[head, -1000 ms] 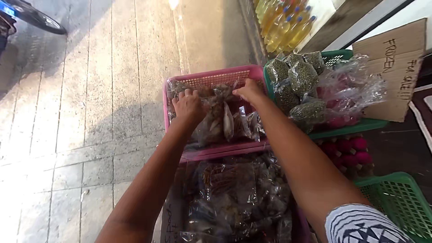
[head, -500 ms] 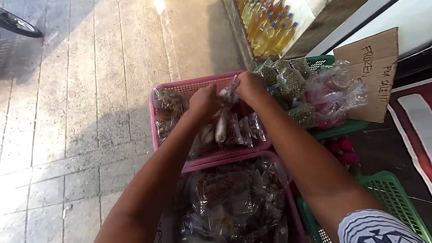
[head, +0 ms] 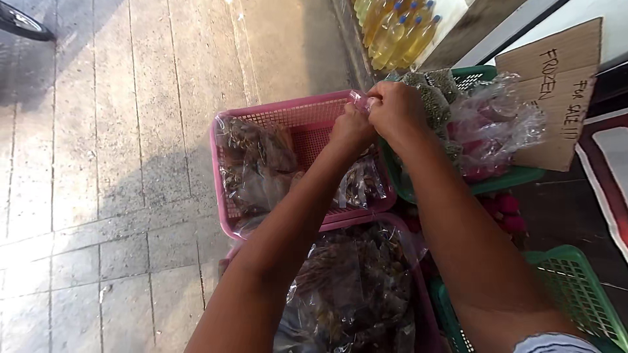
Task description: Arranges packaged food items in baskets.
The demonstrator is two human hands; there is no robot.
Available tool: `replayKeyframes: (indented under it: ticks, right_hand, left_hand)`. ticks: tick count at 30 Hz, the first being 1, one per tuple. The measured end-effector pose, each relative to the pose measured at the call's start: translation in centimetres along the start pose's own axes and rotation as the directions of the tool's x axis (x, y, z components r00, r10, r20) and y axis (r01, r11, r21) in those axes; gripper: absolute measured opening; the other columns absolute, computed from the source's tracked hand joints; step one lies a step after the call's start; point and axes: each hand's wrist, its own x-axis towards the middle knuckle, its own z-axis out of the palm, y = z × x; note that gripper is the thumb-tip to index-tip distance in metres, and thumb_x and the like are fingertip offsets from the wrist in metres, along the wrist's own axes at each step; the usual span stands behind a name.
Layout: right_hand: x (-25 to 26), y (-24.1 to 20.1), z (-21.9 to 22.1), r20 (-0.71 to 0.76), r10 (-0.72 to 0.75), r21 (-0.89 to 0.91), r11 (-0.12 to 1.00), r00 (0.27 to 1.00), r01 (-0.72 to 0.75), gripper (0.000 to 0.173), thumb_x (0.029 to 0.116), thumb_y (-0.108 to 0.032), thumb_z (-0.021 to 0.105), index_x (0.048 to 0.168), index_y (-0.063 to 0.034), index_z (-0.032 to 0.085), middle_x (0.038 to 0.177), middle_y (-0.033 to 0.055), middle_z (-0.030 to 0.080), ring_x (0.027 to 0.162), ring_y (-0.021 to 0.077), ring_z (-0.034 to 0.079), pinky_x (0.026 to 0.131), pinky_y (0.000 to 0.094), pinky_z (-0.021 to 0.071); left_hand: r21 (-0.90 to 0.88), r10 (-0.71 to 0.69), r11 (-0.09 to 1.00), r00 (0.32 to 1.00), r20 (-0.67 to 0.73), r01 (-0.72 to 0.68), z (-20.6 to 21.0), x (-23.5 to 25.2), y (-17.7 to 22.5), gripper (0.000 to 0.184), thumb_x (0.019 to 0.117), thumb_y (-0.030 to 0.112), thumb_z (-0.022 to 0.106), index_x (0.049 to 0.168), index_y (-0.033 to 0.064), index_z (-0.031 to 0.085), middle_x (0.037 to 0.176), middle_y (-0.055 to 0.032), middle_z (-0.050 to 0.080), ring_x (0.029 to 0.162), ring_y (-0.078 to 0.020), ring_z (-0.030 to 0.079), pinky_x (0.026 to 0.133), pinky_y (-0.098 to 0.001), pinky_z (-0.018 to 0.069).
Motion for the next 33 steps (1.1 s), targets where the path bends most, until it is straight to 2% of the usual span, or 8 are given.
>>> replayKeyframes:
  ticks: [2,8,10,13,19,23,26,33]
  right_hand:
    - [-1.2,0.8,-0.8,-0.084,-0.023,0.076,0.997,0.996,0.03,0.028,0.1032,-0.016,0.053,0.119,-0.0038,0.072,0.118,0.0185,0.071,0.113,0.035,0.067,0.097,0.0577,0.0503]
    - [-2.6,-0.7,-0.5,-0.238,-0.115,0.175,0.972,0.965,0.159,0.026,0.1025,-0.014,0.053,0.113,-0.003,0.074,0.11,0.0167,0.073,0.105,0.0287,0.07,0.095,0.048,0.0523]
    - [-2.8,-1.6,-0.1,-0.282,-0.147,0.222,0.951,0.948,0.214,0.024,0.1015,-0.014,0.055,0.111,-0.0039,0.075,0.108,0.0142,0.074,0.101,0.024,0.07,0.093,0.042,0.0537]
    - [-3.3,-3.1,0.4,-0.2,-0.235,0.285,0.915,0.951,0.286,0.021,0.1014,-0.012,0.056,0.111,-0.0042,0.074,0.106,0.012,0.074,0.099,0.0206,0.071,0.092,0.0389,0.0561]
    - [-1.9,-8.7,7.2,0.112,-0.502,0.285,0.843,0.858,0.456,0.025,0.1,-0.004,0.055,0.118,-0.0034,0.073,0.117,0.0163,0.072,0.113,0.0297,0.068,0.1,0.049,0.0534]
    - [-0.6,-10.6,11.7,0.318,-0.411,0.068,0.909,0.855,0.411,0.058,0.0895,0.002,0.067,0.143,-0.0172,0.059,0.15,0.0198,0.051,0.141,0.0441,0.044,0.104,0.0711,0.0403]
    - [-0.3,-9.7,12.2,0.379,-0.271,-0.053,0.948,0.885,0.313,0.081,0.0797,-0.01,0.077,0.154,-0.0267,0.048,0.158,0.0229,0.041,0.143,0.0546,0.035,0.1,0.086,0.0267]
    - [0.2,-6.8,13.0,0.478,-0.345,0.016,0.923,0.808,0.384,0.04,0.0895,0.0,0.067,0.128,-0.0094,0.066,0.149,0.0246,0.047,0.135,0.0483,0.047,0.098,0.0756,0.0404]
  left_hand:
    - [-0.005,0.022,1.0,1.0,-0.019,-0.022,0.2,-0.7,-0.6,0.046,0.1084,0.036,0.042,0.136,0.0002,0.047,0.112,-0.021,0.068,0.108,-0.0353,0.069,0.089,-0.0548,0.0549]
    - [0.278,0.143,0.951,0.99,0.002,-0.138,-0.8,-2.4,-1.4,0.033,0.0964,0.03,0.062,0.119,0.0083,0.069,0.117,-0.0143,0.071,0.119,-0.0362,0.062,0.099,-0.067,0.0402]
    - [0.291,0.183,0.945,0.979,-0.089,-0.15,-3.7,-3.1,-2.7,0.03,0.1014,0.031,0.054,0.11,0.0083,0.071,0.112,-0.014,0.072,0.117,-0.0363,0.063,0.096,-0.0669,0.0426]
    - [0.297,0.117,0.955,0.935,-0.336,-0.013,-9.8,-4.3,-7.6,0.036,0.102,0.035,0.054,0.121,0.0073,0.069,0.122,-0.0189,0.067,0.124,-0.0425,0.057,0.095,-0.0698,0.0421]
    - [0.378,-0.117,0.892,0.935,-0.335,0.247,-15.8,-5.5,-16.2,0.046,0.0868,0.013,0.07,0.131,0.0045,0.062,0.135,-0.0268,0.055,0.132,-0.0503,0.045,0.095,-0.0768,0.0379]
    - [0.435,-0.112,0.87,0.952,-0.286,0.233,-15.4,-5.7,-16.8,0.054,0.0849,0.013,0.071,0.137,0.0052,0.06,0.138,-0.0262,0.053,0.131,-0.0472,0.047,0.097,-0.0707,0.0402]
    - [0.475,-0.108,0.85,0.958,-0.264,0.227,-15.7,-5.9,-17.5,0.043,0.0828,0.017,0.073,0.124,0.0079,0.068,0.137,-0.023,0.052,0.131,-0.0445,0.047,0.095,-0.0684,0.0421]
    - [0.524,0.069,0.85,0.974,-0.214,0.055,-15.5,-6.3,-18.7,0.015,0.0859,0.013,0.071,0.1,0.009,0.071,0.128,-0.0181,0.058,0.129,-0.0426,0.047,0.096,-0.0691,0.037]
